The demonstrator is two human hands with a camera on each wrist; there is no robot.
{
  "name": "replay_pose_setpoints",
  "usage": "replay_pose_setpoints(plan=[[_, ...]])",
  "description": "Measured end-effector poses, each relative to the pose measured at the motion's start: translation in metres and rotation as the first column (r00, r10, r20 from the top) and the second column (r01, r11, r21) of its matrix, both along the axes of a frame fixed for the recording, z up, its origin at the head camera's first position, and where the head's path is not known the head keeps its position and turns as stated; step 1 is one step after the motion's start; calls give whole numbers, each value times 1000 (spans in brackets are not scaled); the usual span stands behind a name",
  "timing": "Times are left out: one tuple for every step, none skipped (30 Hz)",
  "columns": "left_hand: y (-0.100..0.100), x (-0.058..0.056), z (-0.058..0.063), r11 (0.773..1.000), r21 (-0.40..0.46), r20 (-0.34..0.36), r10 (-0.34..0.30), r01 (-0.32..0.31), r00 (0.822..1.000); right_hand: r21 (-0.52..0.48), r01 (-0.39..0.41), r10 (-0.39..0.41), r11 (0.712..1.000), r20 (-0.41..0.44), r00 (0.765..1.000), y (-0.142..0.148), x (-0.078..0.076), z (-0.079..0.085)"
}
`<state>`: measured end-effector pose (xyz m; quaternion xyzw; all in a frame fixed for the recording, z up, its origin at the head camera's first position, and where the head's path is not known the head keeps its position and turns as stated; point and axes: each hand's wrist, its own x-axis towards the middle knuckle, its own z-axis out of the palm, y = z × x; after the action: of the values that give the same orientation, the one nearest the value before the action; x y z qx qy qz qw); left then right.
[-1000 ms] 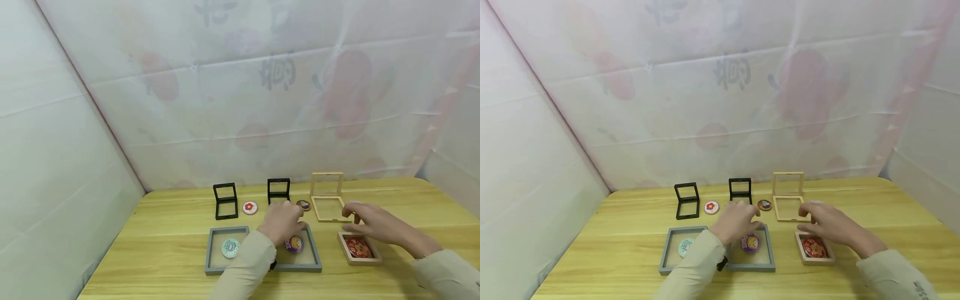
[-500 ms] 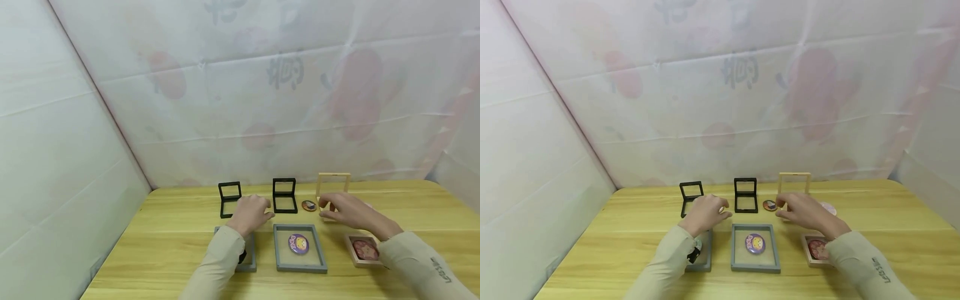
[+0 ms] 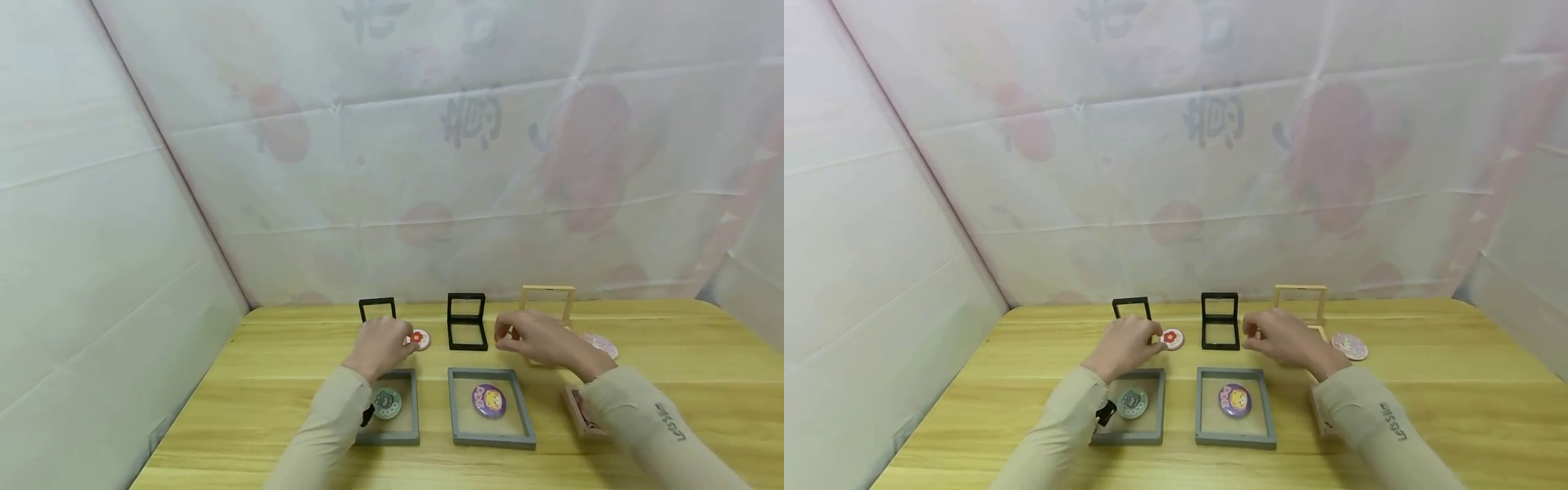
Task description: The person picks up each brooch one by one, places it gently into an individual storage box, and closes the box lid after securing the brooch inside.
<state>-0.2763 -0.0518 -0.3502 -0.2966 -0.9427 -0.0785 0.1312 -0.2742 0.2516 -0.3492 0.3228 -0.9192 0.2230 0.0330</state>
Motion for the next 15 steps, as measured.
replay_pose_setpoints(plan=[[-2, 0, 0, 1000, 11, 10, -3, 3, 1000, 0, -4, 4, 1000, 0, 1000, -2, -1, 0], [-5, -1, 1, 1000, 16, 16, -4, 4, 1000, 1, -8, 8, 1000, 1, 1000, -4, -3, 0], [-7, -1, 1, 1000, 19, 15, -3, 3, 1000, 1, -12, 12, 1000, 2, 1000, -7, -4, 0], [-9, -1, 1, 1000, 21, 14, -3, 3, 1000, 0, -17, 17, 1000, 3, 1000, -9, -5, 0], [-11, -1, 1, 1000, 21, 17, 0, -1, 1000, 0, -18, 18, 1000, 7, 1000, -11, -5, 0], [-13, -1, 2, 1000, 22, 21, 4, -4, 1000, -1, -18, 18, 1000, 14, 1000, -12, -6, 0], [-15, -1, 2, 1000, 23, 23, 8, -9, 1000, 1, -19, 19, 1000, 17, 1000, -14, -7, 0], [-16, -1, 2, 1000, 23, 23, 15, -16, 1000, 2, -23, 23, 1000, 18, 1000, -15, -7, 0], [-18, -1, 2, 999, 23, 22, 23, -23, 999, 2, -26, 26, 1000, 19, 999, -17, -8, 0], [-20, -1, 2, 999, 24, 27, 29, -30, 999, 3, -30, 30, 1000, 14, 999, -18, -9, 0], [-21, -2, 2, 999, 28, 31, 35, -36, 999, 7, -32, 32, 999, 9, 999, -20, -9, 0], [-23, -2, 1, 999, 34, 34, 39, -40, 999, 10, -35, 35, 999, 2, 999, -21, -10, 0], [-24, -3, 1, 998, 38, 38, 44, -46, 998, 13, -38, 38, 999, -5, 999, -23, -11, 0], [-26, -3, 1, 998, 38, 42, 49, -50, 998, 17, -39, 39, 999, -9, 999, -24, -11, 0], [-27, -3, 0, 998, 39, 48, 52, -54, 997, 17, -39, 39, 999, -9, 999, -26, -12, -1]])
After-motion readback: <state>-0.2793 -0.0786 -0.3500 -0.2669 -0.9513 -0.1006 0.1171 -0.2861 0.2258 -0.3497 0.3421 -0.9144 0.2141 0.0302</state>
